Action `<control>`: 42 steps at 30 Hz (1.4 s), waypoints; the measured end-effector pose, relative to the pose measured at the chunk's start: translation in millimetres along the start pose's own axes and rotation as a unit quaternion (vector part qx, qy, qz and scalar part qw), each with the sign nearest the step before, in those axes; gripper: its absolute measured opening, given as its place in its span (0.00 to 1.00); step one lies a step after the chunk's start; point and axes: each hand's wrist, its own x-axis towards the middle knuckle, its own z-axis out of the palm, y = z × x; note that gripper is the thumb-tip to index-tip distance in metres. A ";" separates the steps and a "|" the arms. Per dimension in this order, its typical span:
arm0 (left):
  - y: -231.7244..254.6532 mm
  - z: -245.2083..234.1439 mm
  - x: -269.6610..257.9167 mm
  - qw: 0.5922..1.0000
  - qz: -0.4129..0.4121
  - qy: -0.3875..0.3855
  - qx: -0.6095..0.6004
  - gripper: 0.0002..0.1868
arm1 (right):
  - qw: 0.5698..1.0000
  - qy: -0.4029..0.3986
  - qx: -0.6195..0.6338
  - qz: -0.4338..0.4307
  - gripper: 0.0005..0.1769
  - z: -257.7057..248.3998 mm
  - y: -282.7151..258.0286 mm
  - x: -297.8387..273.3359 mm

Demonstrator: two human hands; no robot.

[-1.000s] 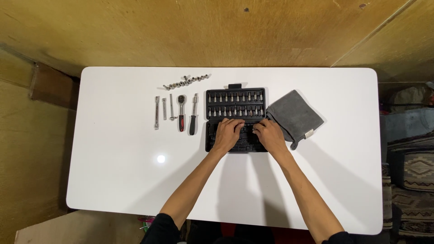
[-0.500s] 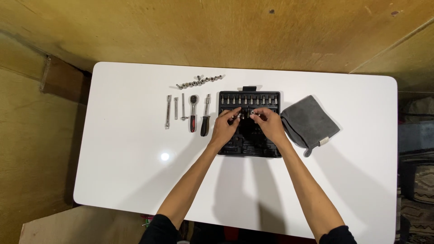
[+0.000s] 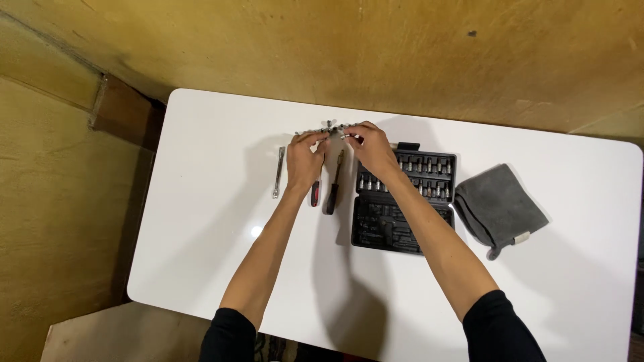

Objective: Organizes a set of socket wrenches and bits into a plastic carrying case on a table.

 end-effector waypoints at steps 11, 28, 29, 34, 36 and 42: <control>-85.6 -14.0 72.8 0.977 0.045 0.002 0.206 0.10 | 0.943 -0.028 -0.271 -0.190 0.11 91.8 47.6 102.1; -107.6 16.3 103.4 0.961 -0.055 -0.039 0.267 0.08 | 0.925 -0.086 -0.332 -0.163 0.18 93.8 11.9 105.6; -106.2 14.9 103.5 0.966 -0.058 -0.043 0.249 0.08 | 0.937 -0.080 -0.310 -0.138 0.18 87.0 1.0 103.6; -83.0 -5.3 91.7 0.973 -0.070 -0.051 0.213 0.10 | 0.981 -0.056 -0.185 -0.014 0.15 62.2 -16.5 94.1; -81.6 -8.4 91.7 0.982 -0.046 -0.037 0.180 0.14 | 0.993 -0.015 -0.002 0.114 0.19 75.4 27.3 108.0; -69.5 -5.5 72.2 0.981 0.007 0.011 0.195 0.12 | 0.995 -0.011 -0.017 0.095 0.12 72.6 26.5 100.0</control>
